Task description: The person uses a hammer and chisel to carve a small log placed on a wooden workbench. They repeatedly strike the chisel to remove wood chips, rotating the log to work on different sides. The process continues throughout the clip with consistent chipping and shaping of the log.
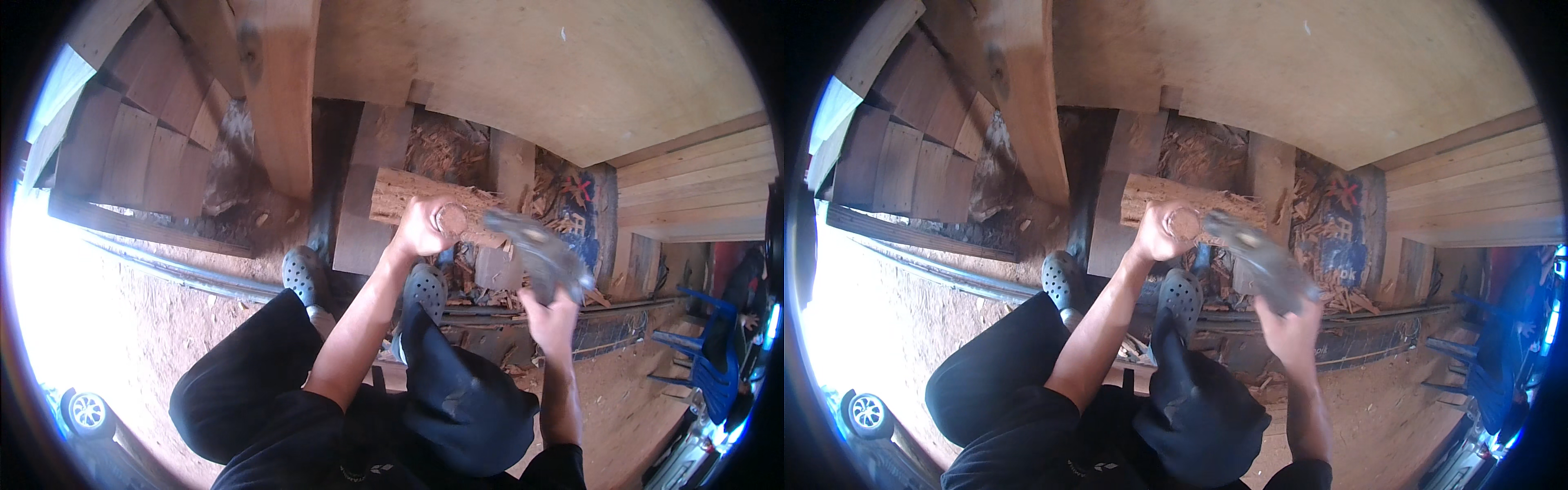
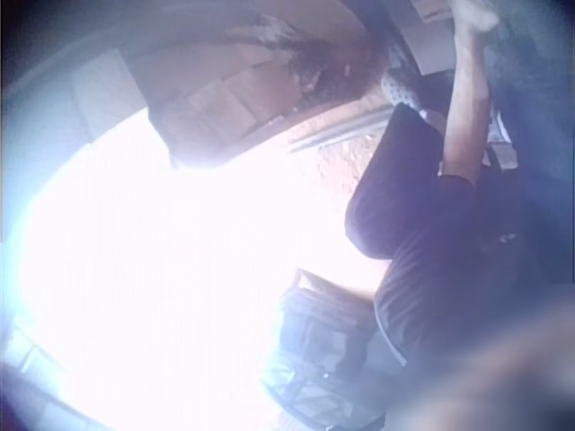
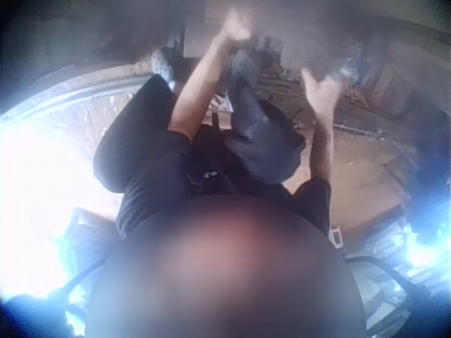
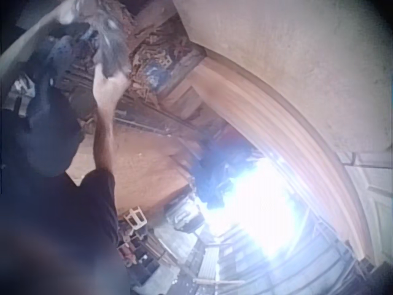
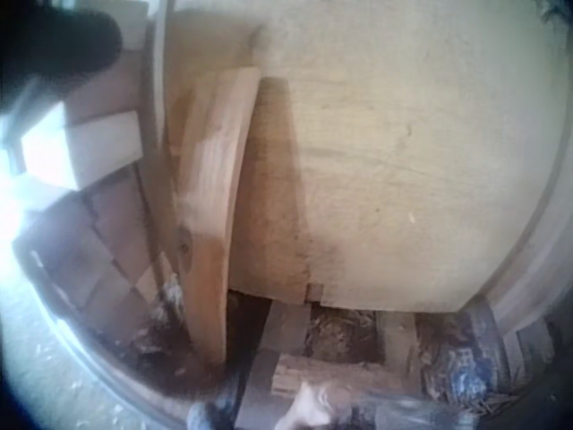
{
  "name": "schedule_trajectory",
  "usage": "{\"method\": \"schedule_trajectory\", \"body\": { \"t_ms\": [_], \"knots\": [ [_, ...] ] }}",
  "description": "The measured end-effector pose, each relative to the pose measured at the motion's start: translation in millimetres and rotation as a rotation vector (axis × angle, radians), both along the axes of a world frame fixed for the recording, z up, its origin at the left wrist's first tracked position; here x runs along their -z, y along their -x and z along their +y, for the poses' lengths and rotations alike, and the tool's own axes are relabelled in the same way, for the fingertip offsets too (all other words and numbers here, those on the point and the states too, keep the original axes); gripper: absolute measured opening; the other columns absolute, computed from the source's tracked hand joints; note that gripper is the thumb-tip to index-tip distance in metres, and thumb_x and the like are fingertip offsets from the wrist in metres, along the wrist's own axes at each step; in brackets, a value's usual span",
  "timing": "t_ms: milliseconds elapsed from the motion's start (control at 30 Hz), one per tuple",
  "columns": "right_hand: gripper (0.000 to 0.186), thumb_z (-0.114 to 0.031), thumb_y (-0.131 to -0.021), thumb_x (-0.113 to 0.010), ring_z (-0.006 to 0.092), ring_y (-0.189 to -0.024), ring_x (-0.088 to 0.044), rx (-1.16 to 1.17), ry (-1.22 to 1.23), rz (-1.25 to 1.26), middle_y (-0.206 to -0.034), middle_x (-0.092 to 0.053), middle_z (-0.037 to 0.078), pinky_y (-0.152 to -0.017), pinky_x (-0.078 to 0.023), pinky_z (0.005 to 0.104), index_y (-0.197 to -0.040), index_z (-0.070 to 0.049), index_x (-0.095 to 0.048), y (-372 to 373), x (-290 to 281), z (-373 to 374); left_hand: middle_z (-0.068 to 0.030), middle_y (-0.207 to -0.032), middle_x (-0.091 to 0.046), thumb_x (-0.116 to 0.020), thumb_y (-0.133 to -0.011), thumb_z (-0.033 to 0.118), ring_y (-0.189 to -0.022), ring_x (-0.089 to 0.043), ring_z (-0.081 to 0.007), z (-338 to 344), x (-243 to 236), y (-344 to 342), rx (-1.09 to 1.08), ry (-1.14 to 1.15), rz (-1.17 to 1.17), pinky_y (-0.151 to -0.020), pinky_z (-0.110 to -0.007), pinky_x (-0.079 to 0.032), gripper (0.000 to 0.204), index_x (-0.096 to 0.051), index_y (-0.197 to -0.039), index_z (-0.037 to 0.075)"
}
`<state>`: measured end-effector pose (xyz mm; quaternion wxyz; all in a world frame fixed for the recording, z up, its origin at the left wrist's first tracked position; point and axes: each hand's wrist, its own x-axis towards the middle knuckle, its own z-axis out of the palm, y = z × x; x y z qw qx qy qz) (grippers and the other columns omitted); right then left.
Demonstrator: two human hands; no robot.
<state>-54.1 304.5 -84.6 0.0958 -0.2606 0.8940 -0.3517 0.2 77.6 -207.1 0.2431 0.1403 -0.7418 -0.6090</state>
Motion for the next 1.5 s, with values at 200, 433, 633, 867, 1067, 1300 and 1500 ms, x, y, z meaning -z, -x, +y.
{"method": "schedule_trajectory", "body": {
  "t_ms": [200,433,633,867,1067,1300,1500],
  "knots": [
    [0.023,0.002,-0.077,-0.052,0.0083,-0.039,-0.035,0.094,0.772,-0.219,-0.05,-0.037,-0.001,-0.038,-0.031,0.0249,-0.068,-0.009,-0.034,-16,-25,-1,-0.0134,-0.076,-0.066,-0.07,-0.052,0.009,-0.073,-0.066,-0.0244,-3,1,-3,-0.026,-0.015,0.002,-0.069,-0.032,-0.051,0.03,-0.064,-0.081,0.001],
    [0.034,-0.009,-0.073,-0.067,0.0301,-0.073,-0.06,0.031,0.049,0.052,-0.084,-0.065,0.008,-0.075,-0.049,0.0383,-0.102,0.007,-0.06,-12,6,-26,-0.0149,-0.079,-0.067,-0.07,-0.053,0.009,-0.078,-0.067,-0.0263,2,6,-1,-0.033,0.077,0.018,-0.071,-0.033,-0.052,0.033,-0.065,-0.085,0.001],
    [0.006,-0.002,-0.074,-0.061,0.0127,-0.047,-0.048,0.222,0.675,-0.137,-0.058,-0.05,0.004,-0.046,-0.039,0.0274,-0.075,-0.007,-0.056,-21,-19,-14,-0.0153,-0.084,-0.068,-0.071,-0.053,0.009,-0.079,-0.067,-0.0276,4,10,-2,-0.002,0.061,0.007,-0.072,-0.033,-0.052,0.039,-0.066,-0.092,0.002],
    [0.031,-0.009,-0.075,-0.068,0.0214,-0.084,-0.062,0.038,0.055,0.005,-0.095,-0.065,0.013,-0.079,-0.048,0.034,-0.101,0.005,-0.059,-16,8,-19,-0.0153,-0.08,-0.067,-0.072,-0.052,0.012,-0.076,-0.066,-0.029,0,13,4,-0.026,0.114,0.019,-0.069,-0.034,-0.052,0.036,-0.066,-0.086,0.003],
    [0.008,-0.004,-0.079,-0.058,0.0177,-0.054,-0.051,0.257,0.666,-0.109,-0.063,-0.05,0.003,-0.058,-0.046,0.0322,-0.077,-0.008,-0.051,-31,12,-5,-0.0158,-0.079,-0.066,-0.072,-0.053,0.013,-0.077,-0.067,-0.0291,3,13,0,0.008,0.028,-0.033,-0.069,-0.034,-0.052,0.033,-0.066,-0.084,0.003],
    [0.016,-0.002,-0.075,-0.065,0.0162,-0.067,-0.057,0.22,0.068,0.069,-0.077,-0.062,0.007,-0.065,-0.045,0.0293,-0.089,0.002,-0.058,-18,2,-13,-0.0171,-0.08,-0.065,-0.068,-0.054,0.011,-0.079,-0.065,-0.0337,3,12,0,-0.043,0.093,0.02,-0.07,-0.037,-0.052,0.033,-0.066,-0.086,0.004],
    [0.004,0.0,-0.078,-0.06,0.0238,-0.053,-0.058,0.097,0.409,0.257,-0.063,-0.061,0.01,-0.055,-0.048,0.0358,-0.08,-0.001,-0.063,-29,11,-18,-0.0139,-0.081,-0.066,-0.07,-0.053,0.012,-0.078,-0.066,-0.0284,3,15,1,-0.003,0.058,-0.053,-0.069,-0.034,-0.051,0.03,-0.065,-0.081,0.002]
  ]
}}
